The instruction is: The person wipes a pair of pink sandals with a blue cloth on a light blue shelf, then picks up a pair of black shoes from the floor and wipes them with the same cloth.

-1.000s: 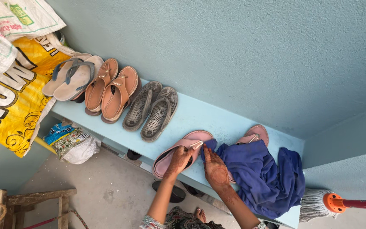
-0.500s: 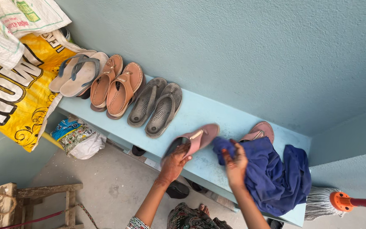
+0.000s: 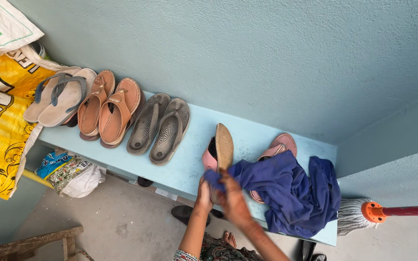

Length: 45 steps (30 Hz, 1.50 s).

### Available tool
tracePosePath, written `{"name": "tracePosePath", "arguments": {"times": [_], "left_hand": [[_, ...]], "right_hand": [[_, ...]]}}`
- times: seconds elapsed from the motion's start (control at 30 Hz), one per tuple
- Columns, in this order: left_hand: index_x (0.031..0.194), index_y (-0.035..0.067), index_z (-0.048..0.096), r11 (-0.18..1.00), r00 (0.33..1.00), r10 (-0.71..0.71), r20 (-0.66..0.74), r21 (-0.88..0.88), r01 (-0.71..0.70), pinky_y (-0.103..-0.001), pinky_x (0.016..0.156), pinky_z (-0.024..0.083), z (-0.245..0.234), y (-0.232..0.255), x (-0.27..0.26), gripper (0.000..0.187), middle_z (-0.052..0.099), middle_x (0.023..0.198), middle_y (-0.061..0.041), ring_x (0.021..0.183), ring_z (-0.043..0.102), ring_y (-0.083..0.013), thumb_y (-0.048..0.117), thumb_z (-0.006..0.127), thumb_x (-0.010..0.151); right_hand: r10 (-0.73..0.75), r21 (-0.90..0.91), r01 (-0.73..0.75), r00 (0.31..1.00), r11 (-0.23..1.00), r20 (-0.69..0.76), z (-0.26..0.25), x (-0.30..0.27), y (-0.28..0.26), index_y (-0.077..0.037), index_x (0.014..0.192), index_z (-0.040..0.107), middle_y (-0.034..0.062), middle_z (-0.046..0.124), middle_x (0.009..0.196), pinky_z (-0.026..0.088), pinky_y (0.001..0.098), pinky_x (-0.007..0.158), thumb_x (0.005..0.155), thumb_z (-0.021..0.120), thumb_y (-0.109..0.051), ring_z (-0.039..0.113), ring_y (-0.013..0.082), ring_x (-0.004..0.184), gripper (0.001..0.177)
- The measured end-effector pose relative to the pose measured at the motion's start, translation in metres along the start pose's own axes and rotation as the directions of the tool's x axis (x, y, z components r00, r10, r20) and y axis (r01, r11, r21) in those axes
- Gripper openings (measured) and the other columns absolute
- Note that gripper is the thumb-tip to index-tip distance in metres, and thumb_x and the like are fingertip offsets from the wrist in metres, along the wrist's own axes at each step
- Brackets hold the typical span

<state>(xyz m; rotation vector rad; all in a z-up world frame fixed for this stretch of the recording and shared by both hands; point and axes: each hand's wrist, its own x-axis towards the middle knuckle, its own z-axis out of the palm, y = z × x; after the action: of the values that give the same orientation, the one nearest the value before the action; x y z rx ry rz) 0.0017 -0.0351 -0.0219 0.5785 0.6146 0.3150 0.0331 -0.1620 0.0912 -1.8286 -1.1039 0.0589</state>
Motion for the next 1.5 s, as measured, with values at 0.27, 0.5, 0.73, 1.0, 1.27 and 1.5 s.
{"name": "tracePosePath", "arguments": {"times": [0.27, 0.5, 0.73, 1.0, 1.27, 1.5], "left_hand": [[0.142, 0.013, 0.052, 0.999, 0.999, -0.047, 0.028, 0.021, 0.046, -0.038, 0.103, 0.055, -0.02, -0.002, 0.006, 0.05, 0.065, 0.136, -0.007, 0.123, 0.066, -0.0215, 0.04, 0.042, 0.101], [0.146, 0.007, 0.052, 0.961, 0.983, -0.129, 0.129, -0.227, 0.156, -0.038, 0.11, 0.047, -0.052, 0.0, 0.026, 0.043, 0.062, 0.141, -0.005, 0.13, 0.058, -0.0202, 0.023, 0.05, 0.107], [0.142, 0.009, 0.056, 0.947, 0.962, -0.083, 0.262, -0.28, 0.158, -0.039, 0.11, 0.047, -0.054, 0.007, 0.032, 0.039, 0.063, 0.139, -0.004, 0.129, 0.059, -0.0198, 0.02, 0.055, 0.104], [0.138, 0.013, 0.059, 0.903, 0.951, -0.184, 0.248, -0.339, 0.263, -0.04, 0.112, 0.045, -0.056, -0.001, 0.027, 0.038, 0.062, 0.14, -0.003, 0.131, 0.057, -0.02, 0.032, 0.049, 0.106], [0.144, 0.006, 0.052, 0.893, 0.921, -0.211, 0.328, -0.317, 0.318, -0.042, 0.112, 0.045, -0.051, 0.008, 0.015, 0.061, 0.061, 0.14, -0.012, 0.132, 0.056, -0.0261, 0.053, 0.043, 0.106], [0.154, 0.015, 0.037, 0.941, 0.938, -0.339, -0.078, -0.035, 0.337, -0.044, 0.11, 0.041, -0.027, 0.033, -0.006, 0.072, 0.049, 0.151, -0.002, 0.136, 0.048, -0.0215, 0.06, 0.044, 0.099]], "right_hand": [[0.186, -0.498, -0.026, 0.943, 0.867, 0.275, 0.019, 0.017, 0.003, -0.005, 0.161, 0.026, 0.0243, 0.011, 0.169, 0.012, 0.0571, 0.122, 0.105, 0.038, -0.04, 0.015, 0.0371, 0.156, 0.067], [0.194, -0.592, -0.021, 0.954, 0.806, 0.23, 0.04, 0.069, 0.032, -0.013, 0.159, 0.032, 0.0227, 0.015, 0.17, 0.013, 0.0576, 0.122, 0.102, 0.041, -0.036, 0.015, 0.0359, 0.155, 0.062], [0.183, -0.677, 0.09, 0.929, 0.731, 0.321, 0.046, 0.123, 0.054, -0.019, 0.159, 0.033, 0.0222, 0.019, 0.165, 0.011, 0.0592, 0.123, 0.103, 0.041, -0.037, 0.015, 0.0374, 0.154, 0.059], [-0.005, -0.509, 0.172, 0.95, 0.843, 0.312, 0.034, 0.076, 0.031, -0.002, 0.152, 0.041, 0.0247, 0.024, 0.165, 0.016, 0.0589, 0.12, 0.095, 0.054, -0.023, 0.019, 0.0434, 0.153, 0.062], [-0.018, -0.389, 0.185, 0.919, 0.902, 0.394, 0.004, 0.015, -0.018, -0.005, 0.147, 0.051, 0.0191, 0.036, 0.162, 0.022, 0.0548, 0.121, 0.08, 0.063, -0.004, 0.029, 0.0354, 0.151, 0.068], [-0.179, -0.398, 0.388, 0.865, 0.831, 0.469, -0.003, -0.033, 0.002, -0.012, 0.137, 0.064, 0.0134, 0.045, 0.157, 0.03, 0.0544, 0.115, 0.072, 0.072, -0.006, 0.036, 0.0338, 0.146, 0.066]]}}
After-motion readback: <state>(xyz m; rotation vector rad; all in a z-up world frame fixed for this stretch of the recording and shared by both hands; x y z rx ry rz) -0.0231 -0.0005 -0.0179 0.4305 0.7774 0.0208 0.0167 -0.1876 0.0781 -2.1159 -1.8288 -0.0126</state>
